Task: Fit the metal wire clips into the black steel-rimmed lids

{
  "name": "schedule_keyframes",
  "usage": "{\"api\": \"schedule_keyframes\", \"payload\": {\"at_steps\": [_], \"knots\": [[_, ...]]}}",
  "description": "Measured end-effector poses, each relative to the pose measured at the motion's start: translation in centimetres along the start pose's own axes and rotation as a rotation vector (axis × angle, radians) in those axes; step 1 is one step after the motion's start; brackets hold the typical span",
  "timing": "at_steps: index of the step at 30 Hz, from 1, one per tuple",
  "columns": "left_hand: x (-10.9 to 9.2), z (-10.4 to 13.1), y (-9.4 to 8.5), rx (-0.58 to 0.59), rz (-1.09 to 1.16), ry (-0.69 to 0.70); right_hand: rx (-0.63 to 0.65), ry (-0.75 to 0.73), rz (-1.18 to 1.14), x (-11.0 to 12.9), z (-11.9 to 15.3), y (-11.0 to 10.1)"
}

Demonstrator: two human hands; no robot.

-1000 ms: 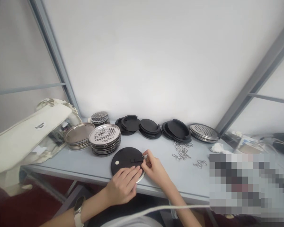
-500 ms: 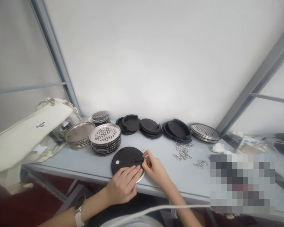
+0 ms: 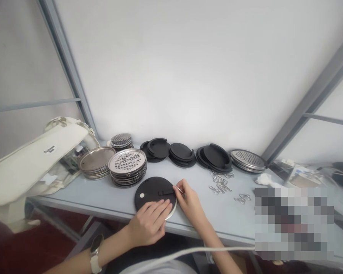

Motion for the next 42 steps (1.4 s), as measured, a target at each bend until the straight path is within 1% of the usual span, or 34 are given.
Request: {"api": "schedule_keyframes", "payload": {"at_steps": [5, 9, 16, 22, 28, 37, 42], "knots": [[0.03, 0.04, 0.06, 0.014, -0.008, 0.002, -0.026, -0.063, 0.022, 0.29, -0.2, -0.28], [0.03, 0.05, 0.0, 0.0, -0.007, 0.005, -0.02, -0.077, 0.034, 0.26, -0.25, -0.34], [0.02, -0.01, -0.11, -0.001, 0.007, -0.009, 0.03, -0.046, 0.022, 0.02, -0.15, -0.21], [0.01, -0.02, -0.12, 0.005, -0.002, -0.004, 0.042, -0.073, 0.012, 0.14, -0.26, -0.02], [-0.01, 0.08, 0.05, 0.014, -0.006, -0.008, 0.003, -0.036, -0.022, -0.12, -0.22, -0.07], [0.01, 0.08, 0.05, 0.023, -0.025, 0.001, 0.012, -0.006, 0.035, -0.28, -0.23, -0.41], [0.03, 0.1, 0.03, 0.015, -0.015, -0.002, 0.006, -0.001, 0.027, -0.15, -0.23, -0.52]]}}
Point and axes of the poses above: each hand's wrist, its own z-axis away from the middle knuckle, its own y-axis out of the palm, x = y × z, the point moved 4 cm from there along -z, towards the middle knuckle, and after that the axes turned 10 degrees about z, right-handed, at the moved point
